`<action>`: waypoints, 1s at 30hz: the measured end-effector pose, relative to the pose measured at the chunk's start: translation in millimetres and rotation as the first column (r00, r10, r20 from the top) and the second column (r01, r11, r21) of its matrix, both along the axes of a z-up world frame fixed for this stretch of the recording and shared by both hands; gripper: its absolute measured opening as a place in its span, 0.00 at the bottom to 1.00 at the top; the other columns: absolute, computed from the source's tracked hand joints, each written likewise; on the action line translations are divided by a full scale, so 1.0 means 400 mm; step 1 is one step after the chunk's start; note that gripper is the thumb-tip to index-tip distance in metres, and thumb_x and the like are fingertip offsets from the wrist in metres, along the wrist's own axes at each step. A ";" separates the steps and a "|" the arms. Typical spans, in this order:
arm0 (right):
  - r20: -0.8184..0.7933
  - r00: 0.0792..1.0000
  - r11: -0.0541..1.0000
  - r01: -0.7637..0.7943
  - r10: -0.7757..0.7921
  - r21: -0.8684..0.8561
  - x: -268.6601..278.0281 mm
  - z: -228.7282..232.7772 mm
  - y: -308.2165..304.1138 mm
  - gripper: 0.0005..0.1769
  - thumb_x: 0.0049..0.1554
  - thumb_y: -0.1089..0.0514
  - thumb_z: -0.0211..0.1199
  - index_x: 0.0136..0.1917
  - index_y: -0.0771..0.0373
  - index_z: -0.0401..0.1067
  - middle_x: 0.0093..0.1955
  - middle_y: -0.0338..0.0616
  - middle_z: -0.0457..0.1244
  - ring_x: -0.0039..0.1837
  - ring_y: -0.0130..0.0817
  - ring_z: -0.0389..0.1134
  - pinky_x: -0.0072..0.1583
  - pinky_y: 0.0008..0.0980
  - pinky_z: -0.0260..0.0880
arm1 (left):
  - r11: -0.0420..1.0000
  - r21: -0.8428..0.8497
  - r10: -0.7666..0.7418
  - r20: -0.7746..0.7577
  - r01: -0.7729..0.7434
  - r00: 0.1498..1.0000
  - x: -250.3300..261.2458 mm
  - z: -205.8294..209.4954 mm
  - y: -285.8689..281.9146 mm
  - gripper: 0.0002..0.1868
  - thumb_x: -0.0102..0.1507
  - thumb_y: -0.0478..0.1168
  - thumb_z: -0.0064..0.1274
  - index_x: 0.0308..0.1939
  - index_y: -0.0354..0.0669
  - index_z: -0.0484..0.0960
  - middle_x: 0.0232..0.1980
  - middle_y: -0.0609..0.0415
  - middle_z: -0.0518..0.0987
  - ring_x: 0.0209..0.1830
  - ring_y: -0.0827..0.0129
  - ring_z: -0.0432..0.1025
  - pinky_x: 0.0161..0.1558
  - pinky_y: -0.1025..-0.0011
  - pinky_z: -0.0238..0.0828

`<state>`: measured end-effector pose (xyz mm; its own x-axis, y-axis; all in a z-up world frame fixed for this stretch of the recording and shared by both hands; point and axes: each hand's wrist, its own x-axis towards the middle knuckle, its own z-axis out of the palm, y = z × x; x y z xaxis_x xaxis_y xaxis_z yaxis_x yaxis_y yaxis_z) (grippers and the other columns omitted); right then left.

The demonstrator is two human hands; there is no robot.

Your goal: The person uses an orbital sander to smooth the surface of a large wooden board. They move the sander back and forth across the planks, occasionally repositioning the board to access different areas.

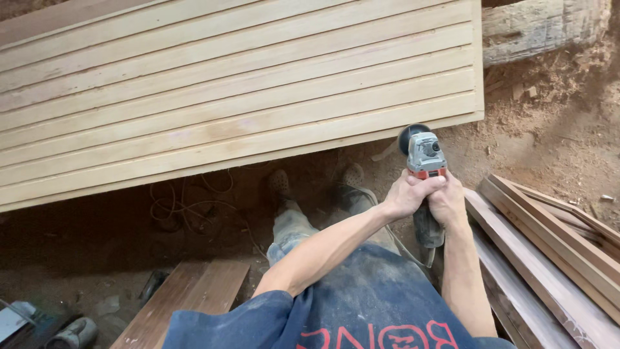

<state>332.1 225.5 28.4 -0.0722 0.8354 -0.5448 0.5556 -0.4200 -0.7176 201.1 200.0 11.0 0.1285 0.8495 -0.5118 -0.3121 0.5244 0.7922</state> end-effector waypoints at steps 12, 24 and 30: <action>0.142 0.937 0.941 -0.296 0.319 -0.163 -0.576 0.015 -0.265 0.35 0.43 0.38 0.74 0.55 0.63 0.73 0.49 0.57 0.71 0.53 0.52 0.74 0.55 0.43 0.71 | 0.926 -0.076 0.377 0.125 -0.370 0.918 -0.485 -0.041 -0.397 0.23 0.64 0.53 0.55 0.57 0.42 0.75 0.49 0.58 0.78 0.50 0.75 0.71 0.55 0.71 0.68; 0.155 0.717 0.724 -0.623 0.680 -0.295 -1.350 0.037 -0.580 0.39 0.43 0.35 0.70 0.63 0.54 0.69 0.51 0.59 0.70 0.55 0.58 0.72 0.55 0.50 0.72 | 0.713 -0.224 0.693 0.076 -0.665 0.717 -1.144 -0.129 -0.840 0.23 0.65 0.52 0.54 0.54 0.37 0.82 0.50 0.56 0.82 0.50 0.74 0.75 0.54 0.71 0.72; 0.158 0.670 0.683 -0.673 0.726 -0.283 -1.492 0.037 -0.640 0.38 0.46 0.34 0.68 0.63 0.56 0.69 0.50 0.60 0.70 0.55 0.59 0.72 0.55 0.50 0.72 | 0.671 -0.274 0.738 0.147 -0.689 0.659 -1.273 -0.123 -0.914 0.22 0.66 0.53 0.54 0.53 0.39 0.81 0.47 0.55 0.82 0.46 0.72 0.76 0.50 0.69 0.74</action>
